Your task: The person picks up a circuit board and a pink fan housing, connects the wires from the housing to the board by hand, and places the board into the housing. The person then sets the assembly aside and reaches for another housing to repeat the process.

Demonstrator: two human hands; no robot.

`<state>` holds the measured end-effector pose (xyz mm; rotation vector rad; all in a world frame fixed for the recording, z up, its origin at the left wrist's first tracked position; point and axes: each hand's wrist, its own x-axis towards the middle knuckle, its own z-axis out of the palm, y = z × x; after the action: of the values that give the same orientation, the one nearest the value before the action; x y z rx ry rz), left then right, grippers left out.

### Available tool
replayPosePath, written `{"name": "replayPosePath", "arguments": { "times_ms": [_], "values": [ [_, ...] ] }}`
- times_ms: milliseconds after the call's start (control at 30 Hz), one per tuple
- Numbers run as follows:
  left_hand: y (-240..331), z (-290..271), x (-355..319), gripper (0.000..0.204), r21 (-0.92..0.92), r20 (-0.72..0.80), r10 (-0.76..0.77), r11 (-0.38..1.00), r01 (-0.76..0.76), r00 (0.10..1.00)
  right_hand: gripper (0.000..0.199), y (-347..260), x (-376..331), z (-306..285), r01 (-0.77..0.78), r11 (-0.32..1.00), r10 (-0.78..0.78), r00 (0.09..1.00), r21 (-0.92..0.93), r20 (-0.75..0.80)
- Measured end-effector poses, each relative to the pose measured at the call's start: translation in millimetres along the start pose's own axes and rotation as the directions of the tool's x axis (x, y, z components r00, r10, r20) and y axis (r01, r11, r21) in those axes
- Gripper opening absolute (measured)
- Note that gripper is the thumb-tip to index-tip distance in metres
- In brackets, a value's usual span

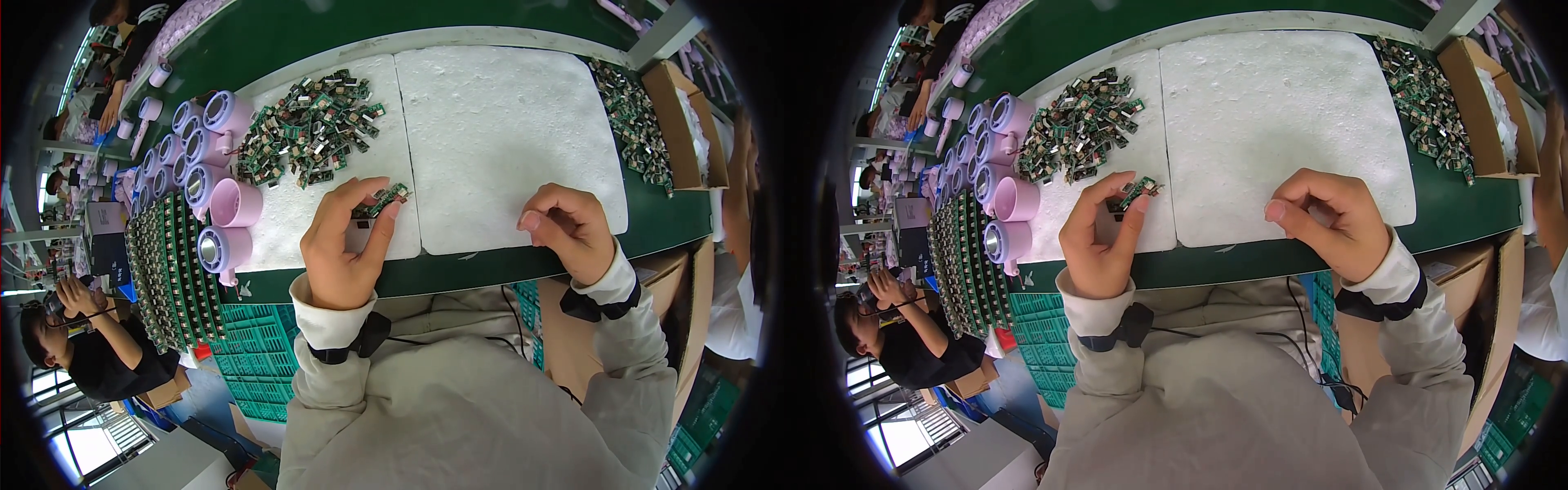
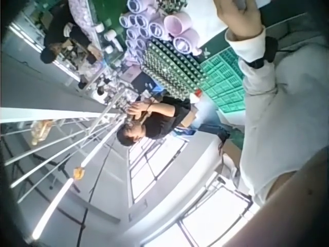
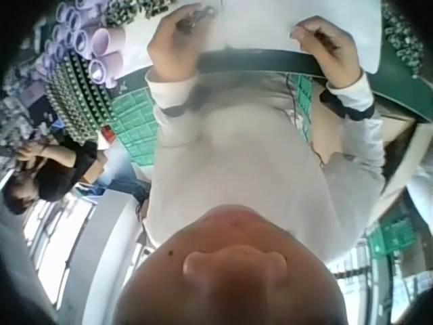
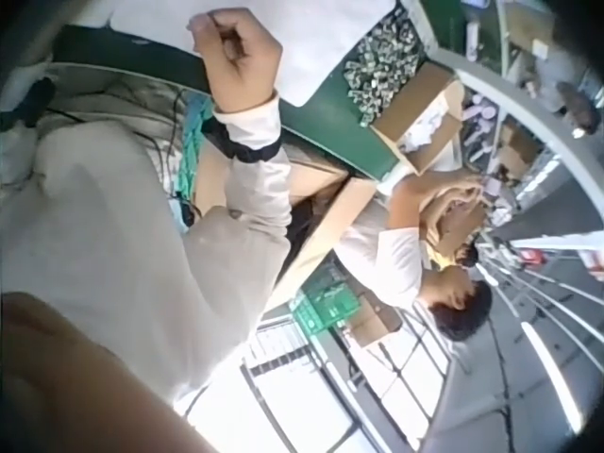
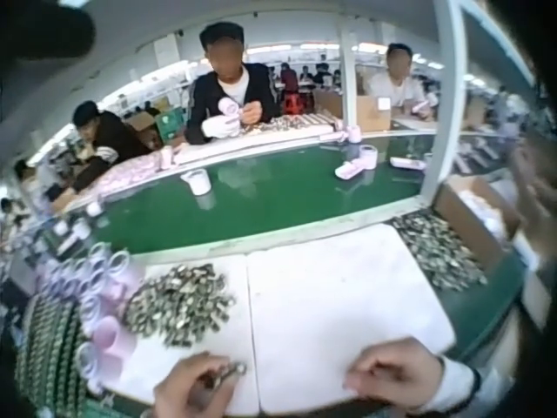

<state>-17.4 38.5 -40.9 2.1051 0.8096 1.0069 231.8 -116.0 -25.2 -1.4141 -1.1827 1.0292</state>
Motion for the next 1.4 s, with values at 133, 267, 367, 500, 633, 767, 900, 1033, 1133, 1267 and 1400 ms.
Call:
{"name": "replayPosePath", "arguments": {
  "times_ms": [133, 267, 367, 500, 633, 767, 900, 1033, 1133, 1267, 1400],
  "values": [
    [1.2, -0.5, -0.9, 0.033, -0.056, -0.057, -0.065, 0.996, 0.062, 0.996, 0.013, 0.4, -0.1, 0.0, 0.006, 1.0, -0.006, 1.0, -0.004, 0.0],
    [-4.8, -2.8, -2.3, 0.033, -0.101, -0.109, -0.015, 0.995, 0.004, 0.994, 0.013, -0.3, 0.3, 1.0, 0.018, 1.0, -0.018, 1.0, 0.001, -0.006],
    [-8.7, -3.8, -3.1, 0.034, -0.082, -0.092, 0.038, 0.996, -0.046, 0.995, 0.012, -0.9, 0.4, 2.2, 0.019, 1.0, -0.018, 1.0, 0.011, -0.025],
    [-5.5, -0.7, 1.0, 0.03, 0.037, -0.121, 0.105, 0.994, -0.101, 0.987, 0.012, -1.4, 0.7, 2.0, 0.018, 1.0, -0.018, 1.0, 0.007, -0.026],
    [-4.7, 0.0, 0.6, 0.029, 0.024, -0.139, 0.061, 0.998, -0.058, 0.988, 0.012, -1.2, 0.7, 1.7, 0.019, 1.0, -0.019, 0.999, 0.004, -0.026],
    [-4.7, -0.5, 0.4, 0.029, 0.037, -0.137, 0.065, 0.997, -0.06, 0.989, 0.012, -0.4, 0.2, 1.9, 0.02, 1.0, -0.02, 1.0, 0.001, -0.024],
    [-6.1, -1.9, 0.3, 0.029, 0.043, -0.133, 0.086, 0.996, -0.081, 0.987, 0.012, -0.5, -0.4, 3.9, 0.018, 1.0, -0.018, 0.999, 0.008, -0.027],
    [-6.4, -2.4, 0.4, 0.029, 0.033, -0.12, 0.075, 0.997, -0.072, 0.99, 0.012, -0.8, -0.4, 3.4, 0.021, 1.0, -0.021, 0.999, -0.003, -0.03],
    [-6.2, -3.2, -0.1, 0.03, 0.022, -0.081, 0.049, 0.999, -0.048, 0.996, 0.011, 1.0, 0.0, -0.6, 0.004, 1.0, -0.003, 1.0, -0.025, 0.012],
    [-2.9, -1.1, -1.9, 0.029, 0.025, -0.116, -0.006, 1.0, 0.009, 0.993, 0.011, -2.3, 2.0, -1.5, -0.001, 1.0, 0.002, 1.0, -0.015, 0.018],
    [1.0, 0.1, 0.5, 0.029, 0.052, -0.121, 0.038, 0.998, -0.032, 0.992, 0.011, -0.7, -3.3, -3.1, 0.015, 0.999, -0.014, 1.0, -0.043, 0.021]
  ]
}}
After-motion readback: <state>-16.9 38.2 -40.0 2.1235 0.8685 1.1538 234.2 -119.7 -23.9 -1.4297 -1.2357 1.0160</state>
